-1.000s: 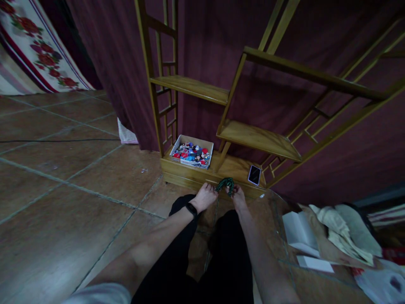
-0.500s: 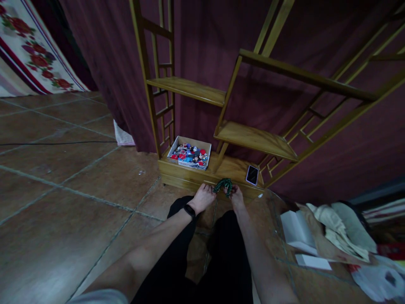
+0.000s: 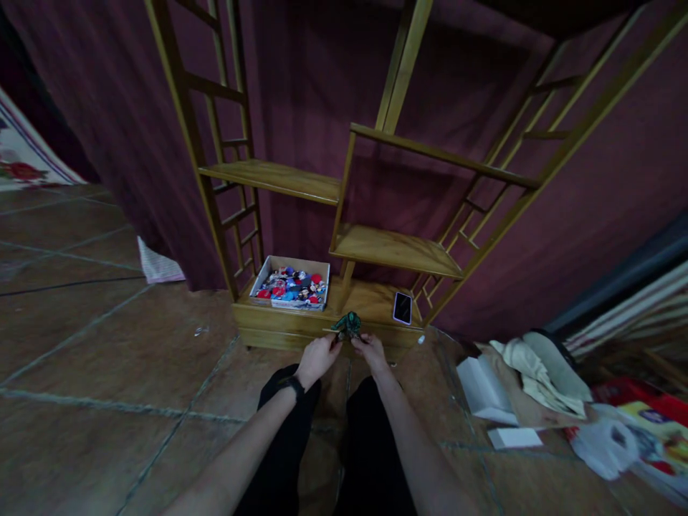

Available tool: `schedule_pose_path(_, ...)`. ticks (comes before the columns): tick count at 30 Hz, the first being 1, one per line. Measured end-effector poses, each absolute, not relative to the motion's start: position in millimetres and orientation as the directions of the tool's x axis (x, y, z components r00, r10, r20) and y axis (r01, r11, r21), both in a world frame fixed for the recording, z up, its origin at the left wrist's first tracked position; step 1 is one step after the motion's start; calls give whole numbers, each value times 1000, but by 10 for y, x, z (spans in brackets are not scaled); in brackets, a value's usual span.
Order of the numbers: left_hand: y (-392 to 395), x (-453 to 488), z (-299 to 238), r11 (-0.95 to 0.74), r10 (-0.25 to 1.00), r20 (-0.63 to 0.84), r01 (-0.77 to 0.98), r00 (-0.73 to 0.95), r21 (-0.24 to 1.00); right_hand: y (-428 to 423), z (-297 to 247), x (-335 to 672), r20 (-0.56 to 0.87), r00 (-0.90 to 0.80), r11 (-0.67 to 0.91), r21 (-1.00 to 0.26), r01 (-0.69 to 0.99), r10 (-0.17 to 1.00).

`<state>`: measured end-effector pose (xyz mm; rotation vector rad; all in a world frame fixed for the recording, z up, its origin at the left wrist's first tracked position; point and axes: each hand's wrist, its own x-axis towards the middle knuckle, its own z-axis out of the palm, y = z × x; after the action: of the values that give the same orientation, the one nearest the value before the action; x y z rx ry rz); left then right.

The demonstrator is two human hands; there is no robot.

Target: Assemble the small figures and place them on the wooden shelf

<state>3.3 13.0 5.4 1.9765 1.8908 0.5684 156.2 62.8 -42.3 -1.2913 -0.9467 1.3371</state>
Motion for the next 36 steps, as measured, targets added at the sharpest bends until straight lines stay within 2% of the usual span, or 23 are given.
schedule_pose_path(6, 213, 33, 38, -18, 998, 60, 692, -36, 722, 658, -471, 1542, -220, 54, -218, -975, -45, 974)
schedule_pose_path(11, 336, 57, -101, 9, 997, 18, 330, -78, 944, 694, -526, 1538, -197, 84, -196, -980, -24, 977)
schedule_pose_path(15, 436, 60, -242, 50, 995, -49, 14, -86, 999, 698, -543, 1515, -179, 72, -176, -983, -47, 981)
schedule_pose_path(18, 473, 27, -283, 111, 992, -117, -112, -51, 987, 693, -534, 1505, -172, 43, -169, -983, -69, 984)
schedule_pose_path(22, 472, 3, -268, 134, 990, -140, -171, -24, 976, 695, -531, 1513, -164, 35, -161, -984, -79, 986)
schedule_pose_path(26, 463, 25, -269, 106, 990, -123, -199, -74, 974, 709, -559, 1527, -158, 39, -155, -985, -69, 987)
schedule_pose_path(33, 464, 39, -280, 56, 994, -64, -94, -90, 994, 713, -568, 1551, -168, 76, -163, -985, -61, 983)
schedule_pose_path(36, 456, 40, -265, 37, 998, -40, -52, -49, 998, 693, -523, 1561, -164, 64, -159, -984, -80, 984)
